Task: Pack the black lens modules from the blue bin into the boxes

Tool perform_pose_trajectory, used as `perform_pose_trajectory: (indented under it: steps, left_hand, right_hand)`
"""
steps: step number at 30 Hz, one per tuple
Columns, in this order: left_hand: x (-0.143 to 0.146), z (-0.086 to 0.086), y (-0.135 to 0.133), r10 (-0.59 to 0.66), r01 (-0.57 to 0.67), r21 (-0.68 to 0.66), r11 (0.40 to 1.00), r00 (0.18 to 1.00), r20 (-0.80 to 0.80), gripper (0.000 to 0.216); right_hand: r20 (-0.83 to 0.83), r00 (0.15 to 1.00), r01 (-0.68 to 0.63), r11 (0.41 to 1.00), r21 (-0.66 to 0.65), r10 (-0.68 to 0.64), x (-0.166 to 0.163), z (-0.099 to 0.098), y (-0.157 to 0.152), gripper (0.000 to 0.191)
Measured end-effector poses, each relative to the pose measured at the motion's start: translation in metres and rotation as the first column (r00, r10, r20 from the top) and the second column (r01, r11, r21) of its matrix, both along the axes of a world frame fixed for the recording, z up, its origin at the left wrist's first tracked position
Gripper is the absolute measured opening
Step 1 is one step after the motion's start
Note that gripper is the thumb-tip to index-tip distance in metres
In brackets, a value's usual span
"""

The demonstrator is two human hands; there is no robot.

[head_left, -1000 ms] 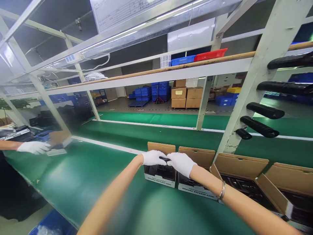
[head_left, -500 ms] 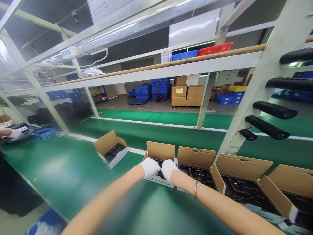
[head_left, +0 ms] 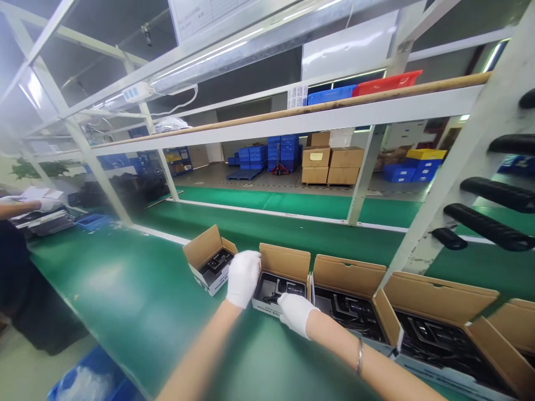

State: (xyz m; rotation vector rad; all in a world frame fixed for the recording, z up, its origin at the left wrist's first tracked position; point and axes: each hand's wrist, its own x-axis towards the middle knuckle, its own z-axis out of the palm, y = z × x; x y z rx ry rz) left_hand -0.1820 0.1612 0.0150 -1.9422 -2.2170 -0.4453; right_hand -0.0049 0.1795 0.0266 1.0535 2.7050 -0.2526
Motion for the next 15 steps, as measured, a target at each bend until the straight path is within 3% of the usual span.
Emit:
perform_pose_trajectory:
  steps: [2,4,9,12,15]
  left_hand:
    - [-0.022,-0.009,-0.006,0.251,-0.26,0.108,0.96,0.964,0.085,0.049]
    - [-0.041,-0.02,-0.012,0.354,-0.374,0.138,0.917,0.923,0.149,0.049]
    - [-0.065,-0.039,-0.031,0.234,-0.261,0.155,0.953,0.957,0.171,0.035]
    - [-0.069,-0.042,-0.046,0.126,-0.15,0.151,0.977,0.98,0.157,0.03]
    - [-0.071,-0.044,-0.061,0.055,-0.074,0.139,0.988,0.989,0.135,0.033]
  right_hand:
    - [-0.007,1.0,-0.011,1.0,0.009,0.011,-0.001,-0.002,0.0,0.034]
    - [-0.021,1.0,-0.021,1.0,0.01,0.021,0.001,0.001,0.0,0.035]
    - [-0.116,0.989,-0.096,0.995,-0.008,0.094,0.025,0.031,0.007,0.026]
    - [-0.149,0.985,-0.064,0.991,0.115,0.081,0.036,0.052,0.019,0.023]
    - [-0.07,0.997,-0.015,0.98,0.2,0.03,0.03,0.055,0.027,0.021]
